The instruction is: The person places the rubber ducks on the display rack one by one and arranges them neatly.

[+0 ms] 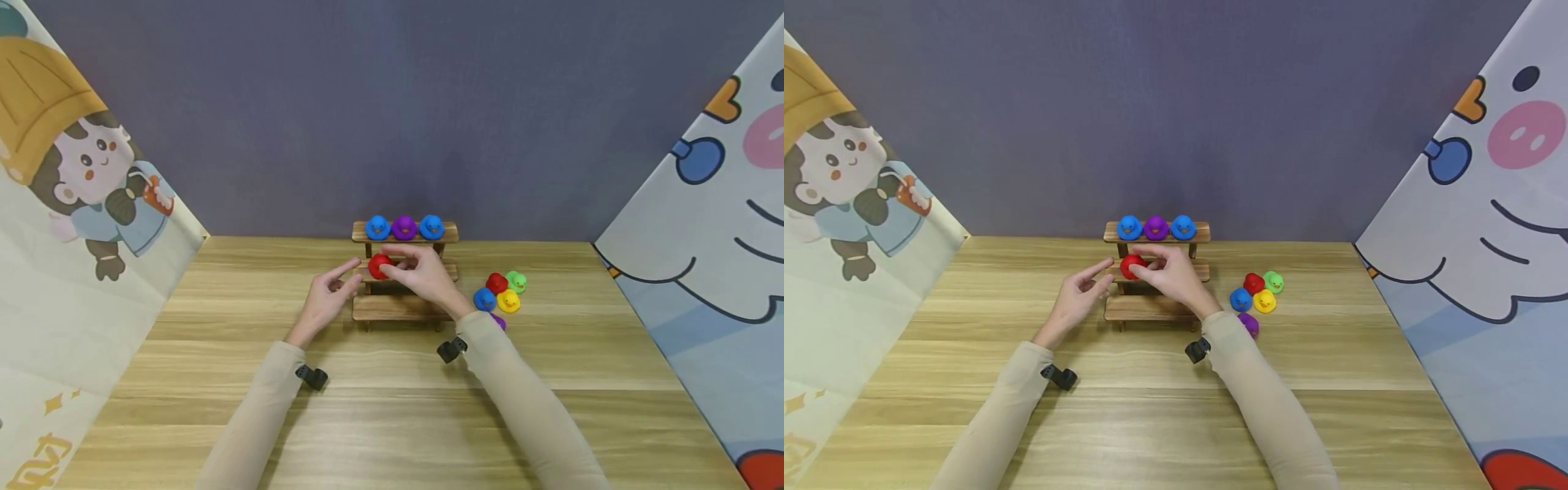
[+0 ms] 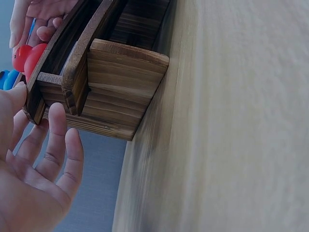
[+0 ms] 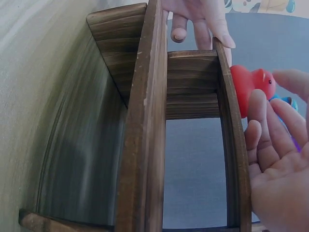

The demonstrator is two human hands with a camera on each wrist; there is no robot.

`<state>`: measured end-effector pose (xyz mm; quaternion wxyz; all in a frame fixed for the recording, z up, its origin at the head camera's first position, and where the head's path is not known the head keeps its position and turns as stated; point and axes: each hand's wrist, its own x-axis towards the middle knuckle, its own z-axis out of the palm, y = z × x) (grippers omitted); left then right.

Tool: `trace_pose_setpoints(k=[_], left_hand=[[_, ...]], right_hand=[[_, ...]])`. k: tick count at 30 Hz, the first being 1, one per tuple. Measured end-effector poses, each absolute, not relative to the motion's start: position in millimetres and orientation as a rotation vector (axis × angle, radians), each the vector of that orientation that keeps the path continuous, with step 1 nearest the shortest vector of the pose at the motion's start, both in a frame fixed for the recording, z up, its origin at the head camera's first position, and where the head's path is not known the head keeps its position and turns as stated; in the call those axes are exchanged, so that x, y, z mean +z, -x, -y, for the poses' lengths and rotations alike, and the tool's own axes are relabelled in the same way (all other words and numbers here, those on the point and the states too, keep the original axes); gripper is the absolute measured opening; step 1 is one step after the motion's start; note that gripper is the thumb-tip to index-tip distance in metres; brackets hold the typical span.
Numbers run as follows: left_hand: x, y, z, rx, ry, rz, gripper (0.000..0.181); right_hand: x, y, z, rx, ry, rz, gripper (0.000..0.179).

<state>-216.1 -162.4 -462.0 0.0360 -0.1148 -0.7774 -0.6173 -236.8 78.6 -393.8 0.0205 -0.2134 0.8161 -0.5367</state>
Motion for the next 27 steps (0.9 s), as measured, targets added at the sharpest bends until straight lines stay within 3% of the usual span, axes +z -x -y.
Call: trace_pose_setpoints(k=[27], left_hand=[[-462, 214, 163, -1.918, 0.343, 2.376, 0.044]], right_hand=[[-392, 224, -129, -1.756, 0.628, -2.602, 0.032]])
